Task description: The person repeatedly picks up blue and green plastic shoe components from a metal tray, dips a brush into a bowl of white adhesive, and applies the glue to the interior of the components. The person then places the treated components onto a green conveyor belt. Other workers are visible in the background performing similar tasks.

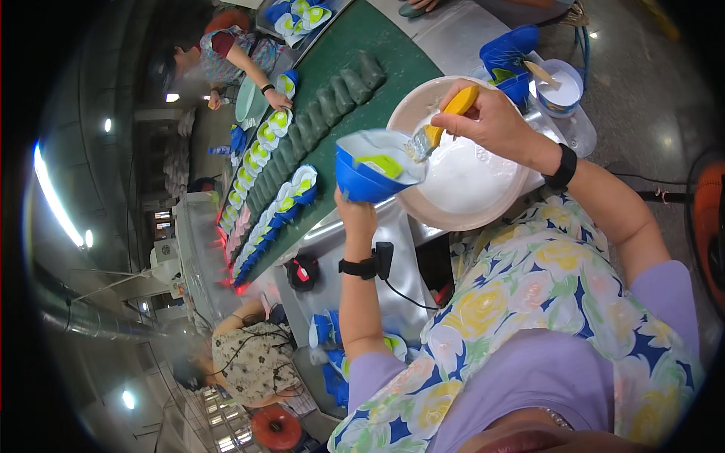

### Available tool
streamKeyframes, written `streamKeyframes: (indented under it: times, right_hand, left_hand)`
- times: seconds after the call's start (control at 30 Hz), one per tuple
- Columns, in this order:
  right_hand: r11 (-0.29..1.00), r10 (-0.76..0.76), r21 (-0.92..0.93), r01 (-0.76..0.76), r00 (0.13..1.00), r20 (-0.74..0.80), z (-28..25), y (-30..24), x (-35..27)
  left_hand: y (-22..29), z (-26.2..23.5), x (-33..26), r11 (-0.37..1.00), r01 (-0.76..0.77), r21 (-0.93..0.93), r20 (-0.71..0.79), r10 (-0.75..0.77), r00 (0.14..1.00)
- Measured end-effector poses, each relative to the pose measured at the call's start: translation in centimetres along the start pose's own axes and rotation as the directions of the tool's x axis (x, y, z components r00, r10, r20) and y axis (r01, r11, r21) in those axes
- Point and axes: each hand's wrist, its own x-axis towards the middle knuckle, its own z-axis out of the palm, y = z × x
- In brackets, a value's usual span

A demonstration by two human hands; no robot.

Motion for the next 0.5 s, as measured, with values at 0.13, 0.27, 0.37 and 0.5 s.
streamKeyframes:
  times: [0.13,0.27,0.37,0.5]
  right_hand:
    - [0.961,-0.224,-0.127,0.247,0.959,0.172,-0.8,-1.2,0.5]
    - [0.889,-0.442,0.018,0.458,0.847,0.294,1.4,-1.2,0.8]
    - [0.833,-0.504,-0.052,0.550,0.795,0.336,2.2,-0.6,1.2]
    - [0.925,-0.267,-0.156,0.348,0.883,0.385,1.5,-0.1,2.2]
  left_hand:
    - [-1.8,-1.3,-1.1,0.424,0.682,-0.596,0.653,-0.238,0.719]
    - [-1.5,3.7,-3.1,0.250,0.769,-0.589,0.694,-0.332,0.639]
    - [-1.1,5.5,-3.9,0.296,0.744,-0.599,0.658,-0.348,0.668]
    - [-4.2,2.6,-2.5,0.127,0.805,-0.580,0.759,-0.275,0.590]
